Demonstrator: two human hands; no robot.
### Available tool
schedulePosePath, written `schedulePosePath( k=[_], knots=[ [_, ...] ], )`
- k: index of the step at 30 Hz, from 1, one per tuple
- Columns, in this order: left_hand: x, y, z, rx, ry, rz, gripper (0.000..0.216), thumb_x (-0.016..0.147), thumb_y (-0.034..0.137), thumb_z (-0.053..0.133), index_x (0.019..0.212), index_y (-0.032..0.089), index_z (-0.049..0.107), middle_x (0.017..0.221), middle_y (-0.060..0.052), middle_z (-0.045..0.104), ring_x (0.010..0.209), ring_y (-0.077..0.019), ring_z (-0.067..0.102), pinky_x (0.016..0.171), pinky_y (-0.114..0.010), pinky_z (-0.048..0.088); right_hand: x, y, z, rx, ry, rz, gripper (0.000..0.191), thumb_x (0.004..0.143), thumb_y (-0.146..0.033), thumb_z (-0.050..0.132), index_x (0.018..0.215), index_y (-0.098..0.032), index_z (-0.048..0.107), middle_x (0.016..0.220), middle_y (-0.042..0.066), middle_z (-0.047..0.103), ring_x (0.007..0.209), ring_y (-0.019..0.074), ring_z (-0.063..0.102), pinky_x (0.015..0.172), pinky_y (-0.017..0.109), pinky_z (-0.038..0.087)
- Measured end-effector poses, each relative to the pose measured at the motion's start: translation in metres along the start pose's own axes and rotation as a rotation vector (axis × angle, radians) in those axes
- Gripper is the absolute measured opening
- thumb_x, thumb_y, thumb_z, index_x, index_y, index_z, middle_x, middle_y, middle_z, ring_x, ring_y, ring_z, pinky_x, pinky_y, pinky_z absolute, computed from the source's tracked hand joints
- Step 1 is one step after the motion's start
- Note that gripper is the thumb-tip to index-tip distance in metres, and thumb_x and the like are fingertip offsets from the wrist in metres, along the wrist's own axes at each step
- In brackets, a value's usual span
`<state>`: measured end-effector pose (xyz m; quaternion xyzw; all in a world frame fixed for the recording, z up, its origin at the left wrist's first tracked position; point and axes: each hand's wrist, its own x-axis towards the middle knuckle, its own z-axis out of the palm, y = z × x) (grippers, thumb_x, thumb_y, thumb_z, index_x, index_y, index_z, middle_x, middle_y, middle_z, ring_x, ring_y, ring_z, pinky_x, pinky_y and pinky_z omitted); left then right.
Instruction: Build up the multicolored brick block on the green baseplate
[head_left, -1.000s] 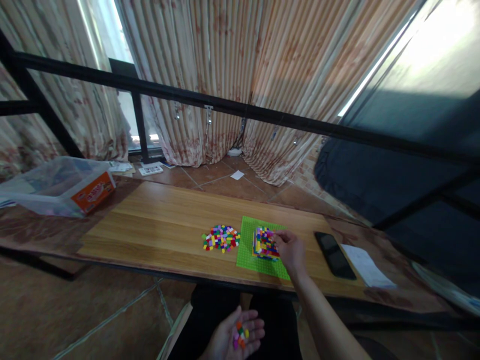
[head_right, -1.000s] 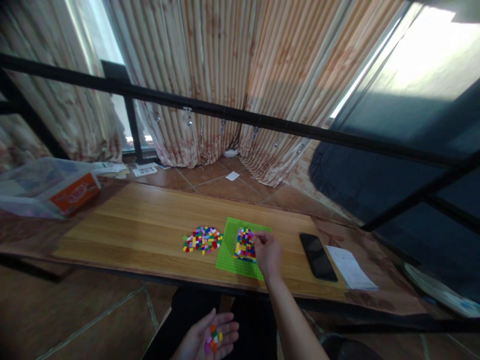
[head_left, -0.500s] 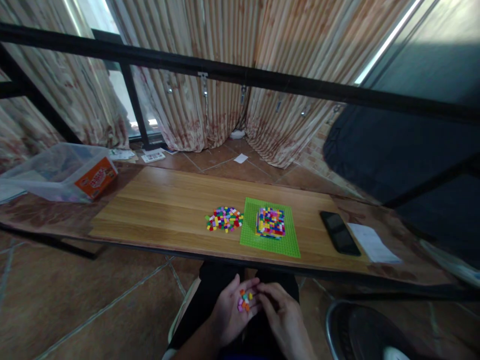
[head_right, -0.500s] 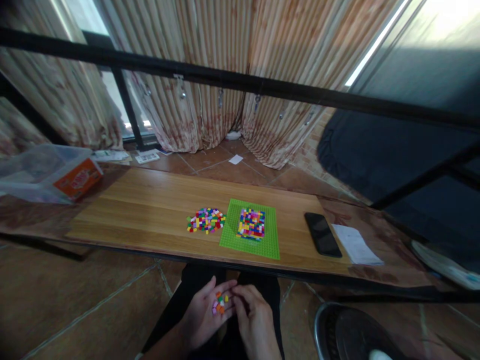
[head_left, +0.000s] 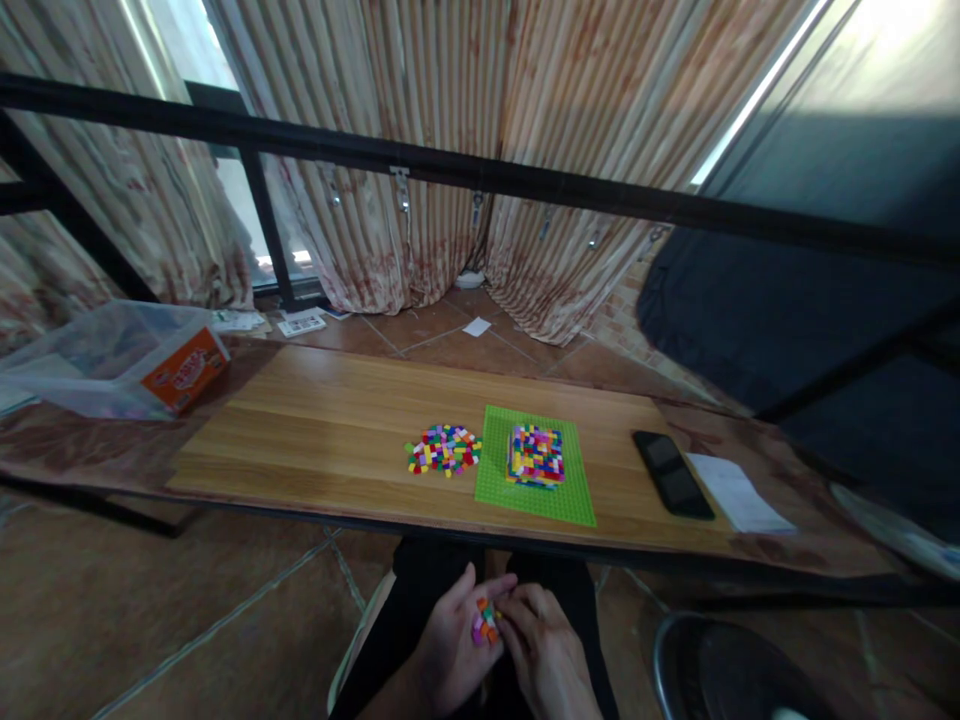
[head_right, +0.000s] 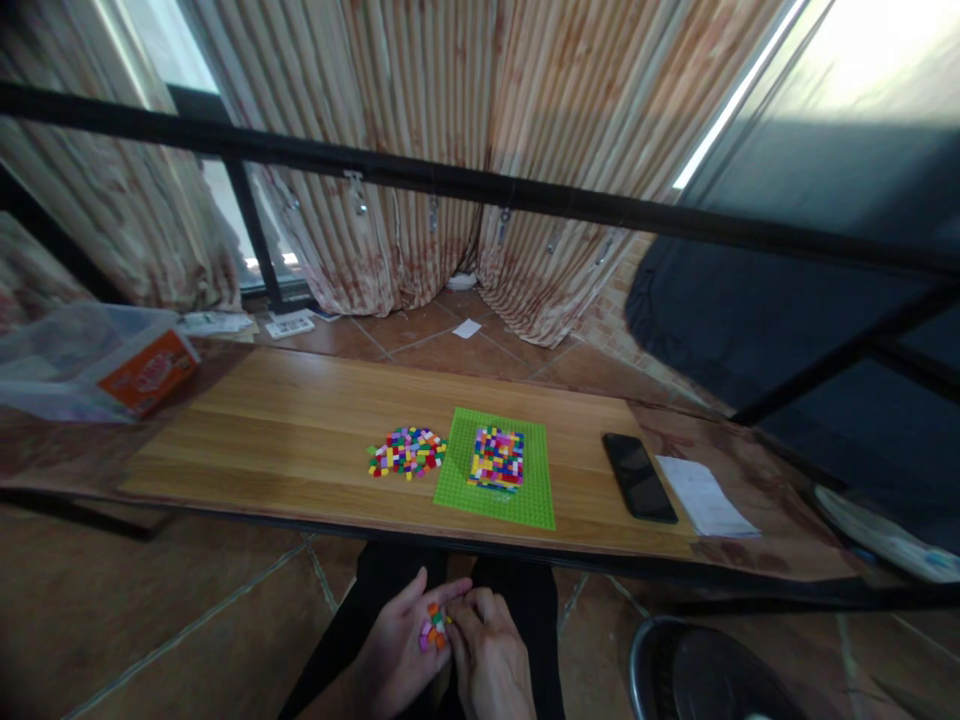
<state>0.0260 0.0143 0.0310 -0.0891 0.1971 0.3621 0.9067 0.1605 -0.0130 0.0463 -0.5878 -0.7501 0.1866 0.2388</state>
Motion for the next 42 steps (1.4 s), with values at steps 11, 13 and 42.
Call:
schedulePosePath(
  k=[11,13,42],
  knots=[
    [0.006,0.001,-0.008,0.042,0.004,0.003,0.048,0.091,0.046,0.041,0.108,0.006,0.061,0.105,-0.015,0.065,0.099,-0.0213,0.060,0.091,-0.031,0.038,0.020,0.009,-0.024,0.118,0.034,-0.031,0.024,0.091,-0.026,0.045,0.086,-0.024,0.068,0.087,0.005,0.064,0.080,0.0149,0.062,0.070,0.023,0.051],
    [0.007,0.002,-0.011,0.070,0.011,-0.033,0.053,0.090,0.049,0.039,0.113,0.006,0.060,0.112,-0.017,0.063,0.105,-0.0240,0.059,0.094,-0.034,0.037,0.040,0.014,-0.044,0.108,0.173,0.002,0.023,0.091,-0.030,0.046,0.092,-0.024,0.068,0.094,0.006,0.064,0.086,0.0163,0.062,0.076,0.026,0.051],
    [0.014,0.007,-0.020,0.069,-0.045,-0.116,0.041,0.089,0.044,0.049,0.099,0.009,0.069,0.099,-0.013,0.072,0.092,-0.0224,0.067,0.082,-0.031,0.043,0.172,0.063,-0.066,0.014,0.508,-0.048,0.023,0.082,-0.037,0.055,0.083,-0.023,0.073,0.098,0.007,0.063,0.088,0.0194,0.060,0.080,0.036,0.050]
  ],
)
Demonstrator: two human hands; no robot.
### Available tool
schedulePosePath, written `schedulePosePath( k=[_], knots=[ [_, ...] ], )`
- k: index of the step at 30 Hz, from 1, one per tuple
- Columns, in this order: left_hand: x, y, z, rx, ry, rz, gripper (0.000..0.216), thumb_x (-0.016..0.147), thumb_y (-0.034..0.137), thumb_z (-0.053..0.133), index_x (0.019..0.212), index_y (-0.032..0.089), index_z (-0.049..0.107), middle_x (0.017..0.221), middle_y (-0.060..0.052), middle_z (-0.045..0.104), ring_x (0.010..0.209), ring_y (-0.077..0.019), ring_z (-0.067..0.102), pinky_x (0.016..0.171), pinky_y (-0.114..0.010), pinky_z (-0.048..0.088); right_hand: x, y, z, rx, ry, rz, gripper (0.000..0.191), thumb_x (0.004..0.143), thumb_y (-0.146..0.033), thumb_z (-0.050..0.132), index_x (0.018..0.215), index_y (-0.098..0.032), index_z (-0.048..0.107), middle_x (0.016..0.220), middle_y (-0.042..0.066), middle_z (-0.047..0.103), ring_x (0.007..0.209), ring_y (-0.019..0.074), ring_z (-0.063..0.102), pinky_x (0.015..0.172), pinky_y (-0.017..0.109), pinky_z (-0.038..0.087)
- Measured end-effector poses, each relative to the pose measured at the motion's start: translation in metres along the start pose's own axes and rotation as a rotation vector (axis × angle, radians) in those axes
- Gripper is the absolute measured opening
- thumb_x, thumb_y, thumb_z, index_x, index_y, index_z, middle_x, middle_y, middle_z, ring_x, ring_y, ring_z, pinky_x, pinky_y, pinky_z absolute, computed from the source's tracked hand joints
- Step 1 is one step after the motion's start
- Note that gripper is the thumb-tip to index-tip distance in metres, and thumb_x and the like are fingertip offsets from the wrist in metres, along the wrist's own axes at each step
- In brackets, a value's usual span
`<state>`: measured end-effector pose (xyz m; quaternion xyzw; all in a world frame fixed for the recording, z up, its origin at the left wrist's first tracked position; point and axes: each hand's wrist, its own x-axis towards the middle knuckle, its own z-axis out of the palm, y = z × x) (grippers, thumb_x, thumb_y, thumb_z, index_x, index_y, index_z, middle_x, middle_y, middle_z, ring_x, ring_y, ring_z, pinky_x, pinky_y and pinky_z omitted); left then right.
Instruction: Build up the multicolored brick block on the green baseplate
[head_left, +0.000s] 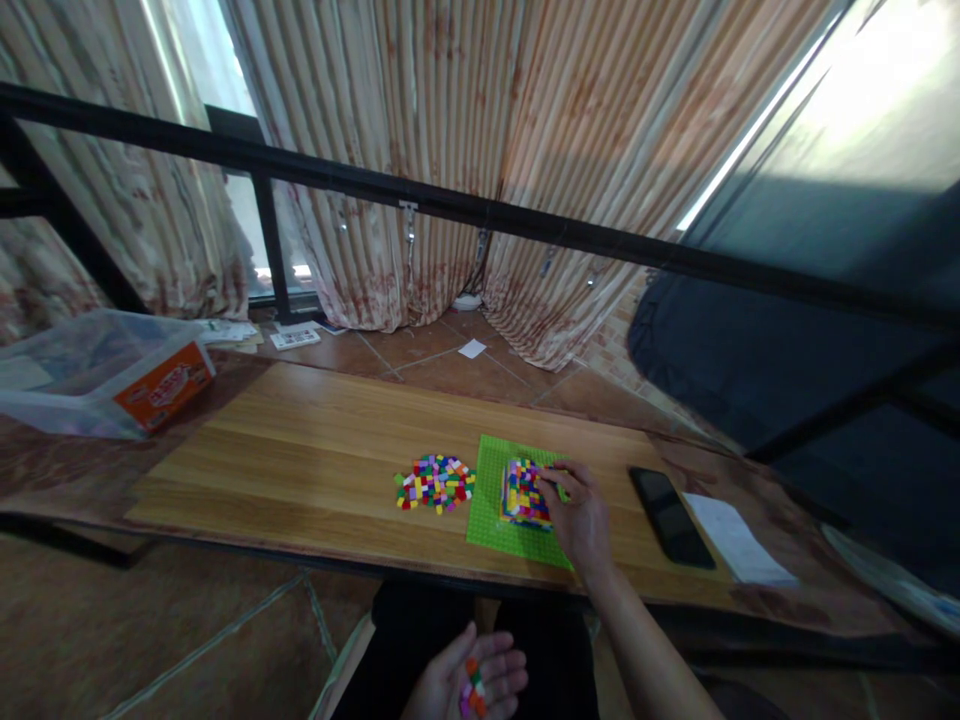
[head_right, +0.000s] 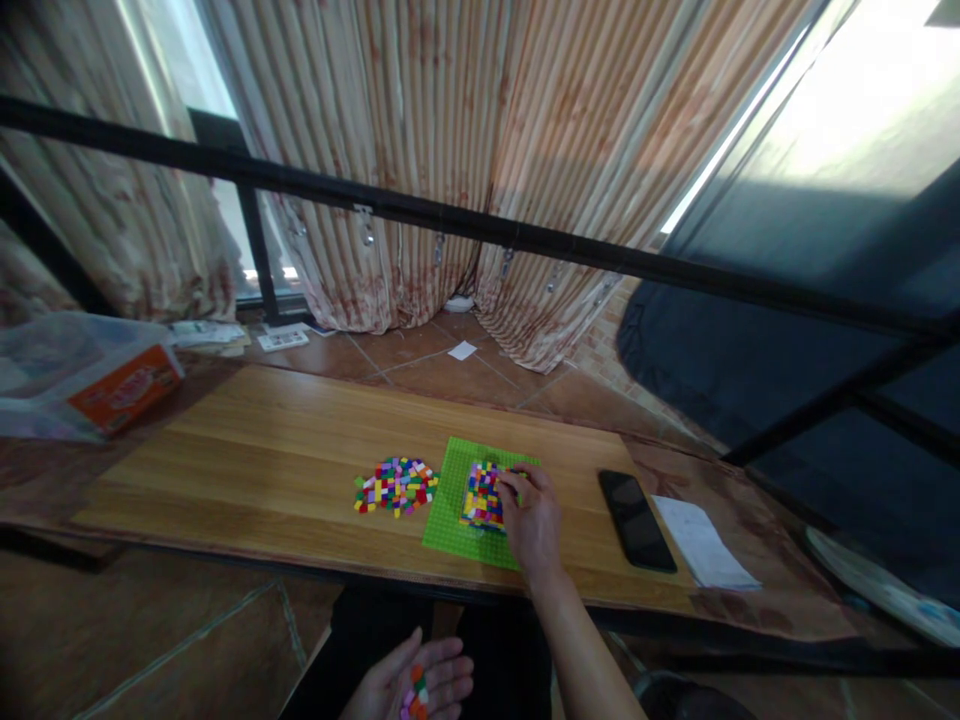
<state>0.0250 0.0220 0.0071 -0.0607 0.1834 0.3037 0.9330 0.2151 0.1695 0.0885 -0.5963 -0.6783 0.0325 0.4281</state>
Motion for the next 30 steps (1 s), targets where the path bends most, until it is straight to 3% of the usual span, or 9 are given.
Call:
schedulePosePath(
  k=[18,25,30],
  knots=[
    [0.001,0.000,-0.001,0.026,0.006,0.000,0.045,0.088,0.047,0.049,0.099,0.009,0.069,0.099,-0.013,0.072,0.092,-0.0219,0.067,0.083,-0.031,0.043,-0.009,-0.007,0.000,0.063,-0.039,-0.033,0.025,0.087,-0.031,0.047,0.089,-0.022,0.071,0.102,0.008,0.061,0.094,0.0184,0.059,0.082,0.036,0.051],
    [-0.001,0.000,-0.004,0.034,-0.054,0.023,0.042,0.089,0.044,0.048,0.102,0.009,0.068,0.101,-0.014,0.072,0.095,-0.0221,0.066,0.083,-0.031,0.043,-0.011,-0.009,-0.004,0.094,-0.087,0.069,0.030,0.088,-0.035,0.046,0.101,-0.021,0.069,0.110,0.011,0.059,0.097,0.0203,0.059,0.081,0.038,0.053],
    [0.000,-0.001,-0.006,0.055,-0.074,0.031,0.043,0.090,0.045,0.047,0.105,0.009,0.065,0.104,-0.013,0.070,0.097,-0.0230,0.065,0.085,-0.032,0.043,-0.033,-0.026,-0.016,0.136,-0.014,0.116,0.031,0.089,-0.036,0.045,0.106,-0.021,0.066,0.111,0.011,0.060,0.100,0.0213,0.059,0.082,0.040,0.053]
  ],
)
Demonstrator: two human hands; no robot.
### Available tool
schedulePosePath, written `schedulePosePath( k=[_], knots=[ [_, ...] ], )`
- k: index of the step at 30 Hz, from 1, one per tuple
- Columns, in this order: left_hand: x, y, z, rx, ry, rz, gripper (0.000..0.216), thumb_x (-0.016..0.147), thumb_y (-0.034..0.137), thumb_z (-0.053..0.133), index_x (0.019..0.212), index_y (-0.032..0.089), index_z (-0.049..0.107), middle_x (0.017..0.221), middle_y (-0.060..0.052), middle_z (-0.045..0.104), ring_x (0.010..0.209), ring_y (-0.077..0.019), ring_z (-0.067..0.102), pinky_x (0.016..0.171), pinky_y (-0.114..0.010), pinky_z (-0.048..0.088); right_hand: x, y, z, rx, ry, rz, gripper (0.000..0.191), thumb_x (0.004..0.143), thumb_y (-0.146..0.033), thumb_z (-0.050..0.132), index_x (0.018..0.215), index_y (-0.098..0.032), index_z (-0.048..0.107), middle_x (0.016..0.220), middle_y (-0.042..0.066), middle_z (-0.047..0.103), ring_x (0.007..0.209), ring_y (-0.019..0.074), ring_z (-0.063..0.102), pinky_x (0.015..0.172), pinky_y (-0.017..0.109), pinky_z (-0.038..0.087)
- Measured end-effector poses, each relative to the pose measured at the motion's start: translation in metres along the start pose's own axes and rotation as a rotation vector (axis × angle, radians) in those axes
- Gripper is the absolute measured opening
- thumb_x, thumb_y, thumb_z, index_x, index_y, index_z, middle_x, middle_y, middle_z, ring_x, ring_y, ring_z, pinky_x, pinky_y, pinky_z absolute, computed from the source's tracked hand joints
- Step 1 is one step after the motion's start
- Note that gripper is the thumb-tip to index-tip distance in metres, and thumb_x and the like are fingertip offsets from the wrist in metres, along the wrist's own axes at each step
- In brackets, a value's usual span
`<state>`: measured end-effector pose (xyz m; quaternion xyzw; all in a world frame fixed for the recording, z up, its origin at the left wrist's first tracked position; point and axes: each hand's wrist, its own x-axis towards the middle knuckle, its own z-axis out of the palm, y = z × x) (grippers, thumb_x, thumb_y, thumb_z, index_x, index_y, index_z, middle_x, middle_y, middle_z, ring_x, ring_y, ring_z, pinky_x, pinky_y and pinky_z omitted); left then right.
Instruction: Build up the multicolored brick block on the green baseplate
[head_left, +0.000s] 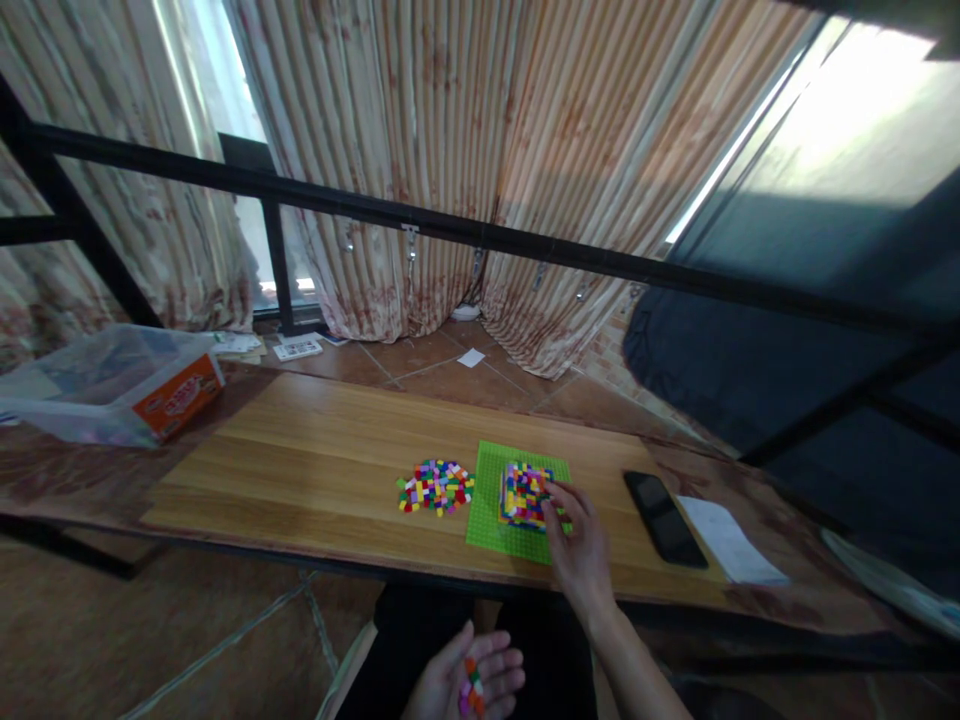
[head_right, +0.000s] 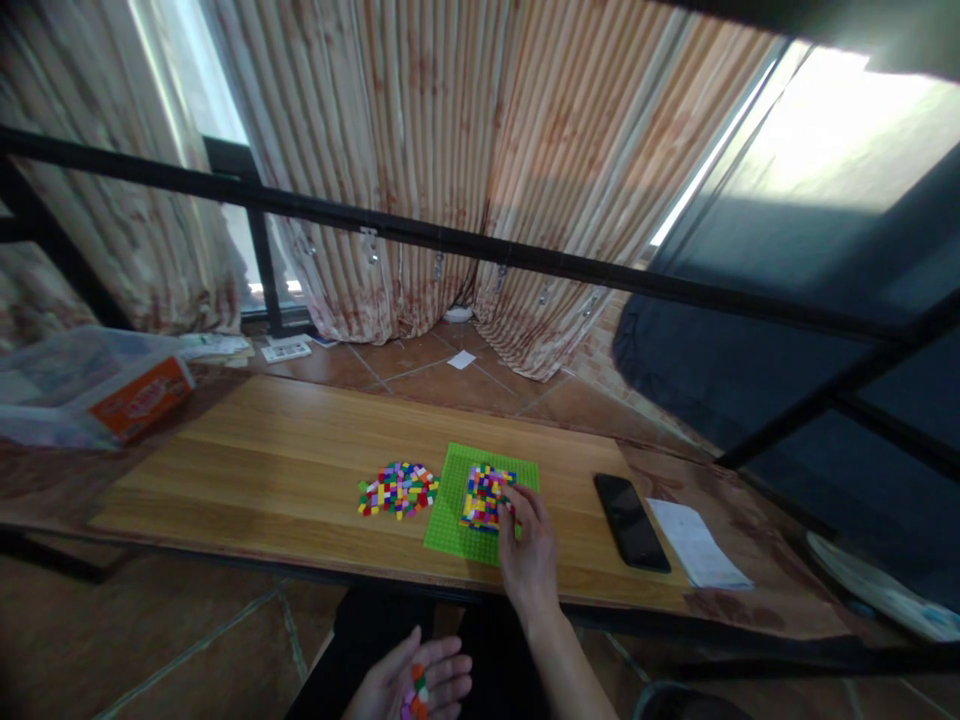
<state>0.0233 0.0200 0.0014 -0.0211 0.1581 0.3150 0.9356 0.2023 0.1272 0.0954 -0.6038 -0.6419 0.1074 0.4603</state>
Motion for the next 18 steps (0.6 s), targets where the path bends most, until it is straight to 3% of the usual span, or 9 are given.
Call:
schedulePosePath(
  k=[3,11,18],
  knots=[
    [0.000,0.000,0.002,-0.004,0.018,0.006,0.043,0.089,0.045,0.047,0.106,0.009,0.063,0.104,-0.013,0.070,0.096,-0.0226,0.065,0.084,-0.032,0.042,-0.029,-0.013,-0.005,0.010,0.024,-0.003,0.027,0.088,-0.035,0.047,0.101,-0.023,0.067,0.111,0.010,0.061,0.100,0.0215,0.060,0.084,0.041,0.053],
    [-0.001,-0.009,0.015,-0.010,0.062,0.114,0.044,0.090,0.047,0.043,0.106,0.010,0.061,0.100,-0.013,0.068,0.099,-0.0237,0.062,0.089,-0.034,0.040,-0.119,-0.029,-0.003,0.007,-0.161,-0.012,0.023,0.088,-0.030,0.050,0.097,-0.025,0.070,0.107,0.009,0.065,0.098,0.0205,0.065,0.081,0.032,0.056],
    [-0.009,-0.008,0.026,0.016,0.092,0.124,0.045,0.091,0.045,0.040,0.109,0.009,0.060,0.100,-0.013,0.067,0.101,-0.0227,0.060,0.093,-0.034,0.039,-0.147,-0.031,-0.007,0.022,-0.274,0.061,0.025,0.089,-0.029,0.047,0.097,-0.024,0.070,0.104,0.009,0.065,0.095,0.0197,0.065,0.079,0.031,0.058]
  ],
)
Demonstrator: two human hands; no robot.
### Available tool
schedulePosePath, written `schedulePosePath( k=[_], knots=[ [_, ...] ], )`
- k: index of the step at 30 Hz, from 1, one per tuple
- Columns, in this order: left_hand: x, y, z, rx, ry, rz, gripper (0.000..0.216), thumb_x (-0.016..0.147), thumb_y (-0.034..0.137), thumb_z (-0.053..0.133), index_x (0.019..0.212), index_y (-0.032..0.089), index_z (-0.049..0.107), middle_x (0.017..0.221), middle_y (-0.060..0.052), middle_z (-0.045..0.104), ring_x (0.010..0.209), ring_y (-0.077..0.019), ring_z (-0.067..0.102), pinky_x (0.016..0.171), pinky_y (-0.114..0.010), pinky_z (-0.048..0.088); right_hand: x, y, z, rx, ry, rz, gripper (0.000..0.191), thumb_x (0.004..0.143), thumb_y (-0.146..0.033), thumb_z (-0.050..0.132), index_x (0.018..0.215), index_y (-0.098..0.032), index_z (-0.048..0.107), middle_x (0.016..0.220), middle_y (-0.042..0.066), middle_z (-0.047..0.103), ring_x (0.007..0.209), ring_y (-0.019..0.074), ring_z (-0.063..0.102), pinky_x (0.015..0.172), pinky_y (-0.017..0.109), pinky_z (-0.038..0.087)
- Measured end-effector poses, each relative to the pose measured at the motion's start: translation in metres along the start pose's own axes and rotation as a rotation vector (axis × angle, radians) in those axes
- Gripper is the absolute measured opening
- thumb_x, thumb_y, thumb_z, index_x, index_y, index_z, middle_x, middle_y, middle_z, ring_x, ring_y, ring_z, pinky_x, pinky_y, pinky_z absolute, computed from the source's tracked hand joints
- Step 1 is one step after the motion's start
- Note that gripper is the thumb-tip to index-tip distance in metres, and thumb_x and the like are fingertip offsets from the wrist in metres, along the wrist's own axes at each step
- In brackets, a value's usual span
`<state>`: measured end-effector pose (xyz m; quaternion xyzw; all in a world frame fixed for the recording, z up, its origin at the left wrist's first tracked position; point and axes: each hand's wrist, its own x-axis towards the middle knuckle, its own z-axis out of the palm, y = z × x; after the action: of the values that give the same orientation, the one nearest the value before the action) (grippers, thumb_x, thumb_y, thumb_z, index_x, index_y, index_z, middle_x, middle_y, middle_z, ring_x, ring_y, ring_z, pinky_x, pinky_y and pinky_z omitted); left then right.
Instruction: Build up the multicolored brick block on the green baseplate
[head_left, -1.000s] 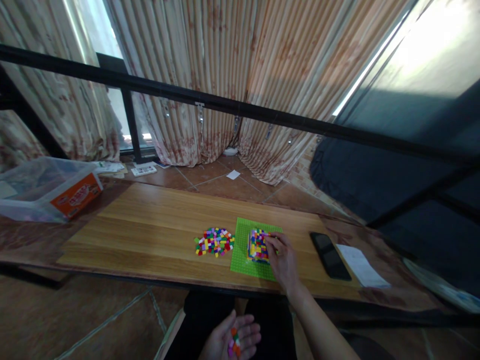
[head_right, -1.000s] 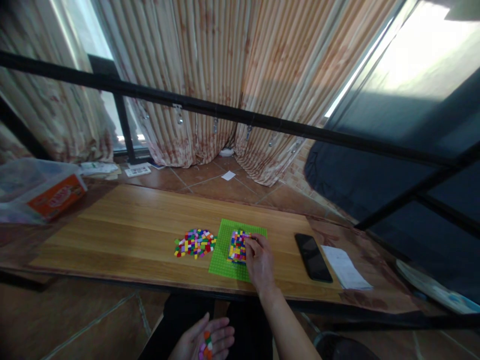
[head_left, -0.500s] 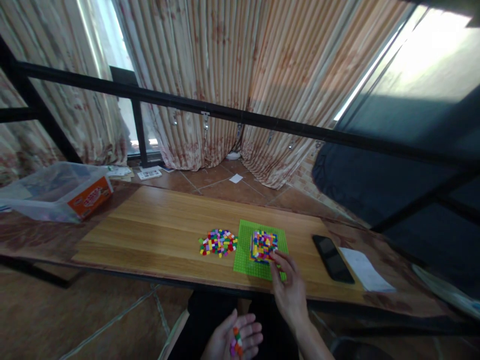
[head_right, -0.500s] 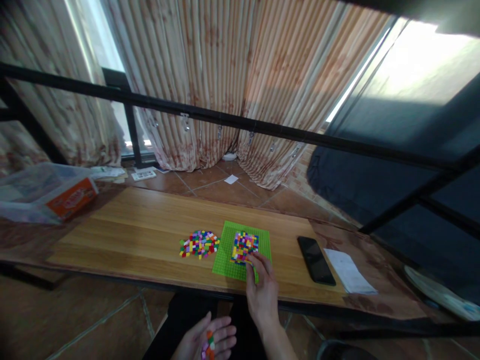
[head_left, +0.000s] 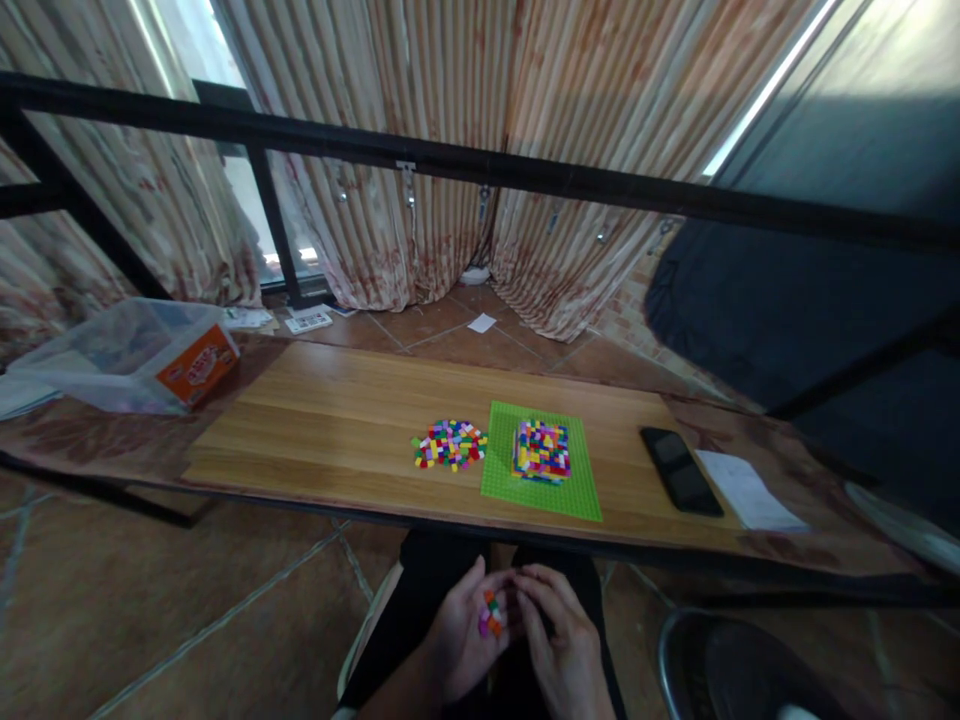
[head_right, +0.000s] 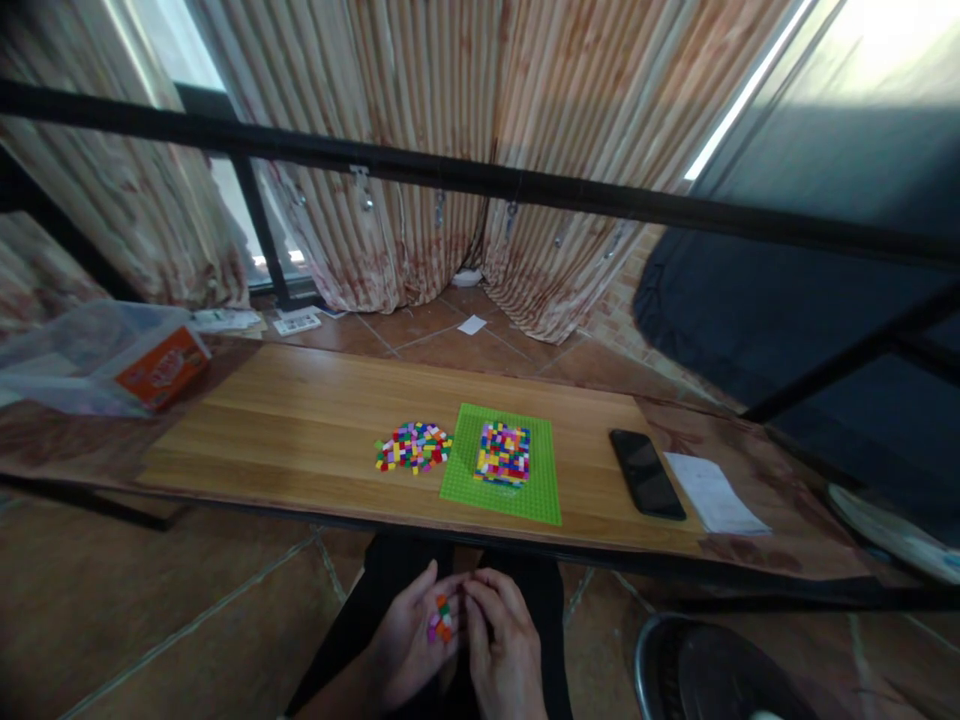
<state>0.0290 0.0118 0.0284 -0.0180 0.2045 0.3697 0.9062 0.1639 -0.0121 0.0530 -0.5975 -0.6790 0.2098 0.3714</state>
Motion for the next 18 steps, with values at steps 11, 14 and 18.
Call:
schedulePosePath(
  k=[11,14,18],
  knots=[
    [0.000,0.003,0.005,0.003,-0.033,-0.046,0.054,0.092,0.050,0.037,0.118,0.007,0.055,0.096,-0.012,0.066,0.095,-0.0200,0.061,0.085,-0.028,0.041,-0.007,-0.002,0.004,-0.151,-0.095,-0.029,0.024,0.088,-0.028,0.049,0.104,-0.027,0.067,0.108,0.006,0.064,0.097,0.0205,0.061,0.083,0.036,0.054],
    [-0.001,0.003,0.009,0.011,-0.054,-0.046,0.053,0.092,0.050,0.035,0.117,0.007,0.055,0.095,-0.012,0.067,0.094,-0.0207,0.062,0.086,-0.029,0.042,-0.006,-0.004,0.008,-0.195,-0.095,-0.026,0.023,0.087,-0.028,0.050,0.102,-0.028,0.068,0.108,0.006,0.063,0.095,0.0214,0.060,0.081,0.037,0.053],
    [-0.002,0.002,0.009,0.016,-0.070,-0.061,0.052,0.092,0.050,0.035,0.119,0.010,0.054,0.094,-0.011,0.068,0.092,-0.0213,0.064,0.088,-0.031,0.042,-0.006,-0.007,0.016,-0.251,-0.080,-0.011,0.020,0.085,-0.028,0.054,0.097,-0.028,0.069,0.107,0.006,0.064,0.093,0.0234,0.060,0.079,0.039,0.051]
  ],
)
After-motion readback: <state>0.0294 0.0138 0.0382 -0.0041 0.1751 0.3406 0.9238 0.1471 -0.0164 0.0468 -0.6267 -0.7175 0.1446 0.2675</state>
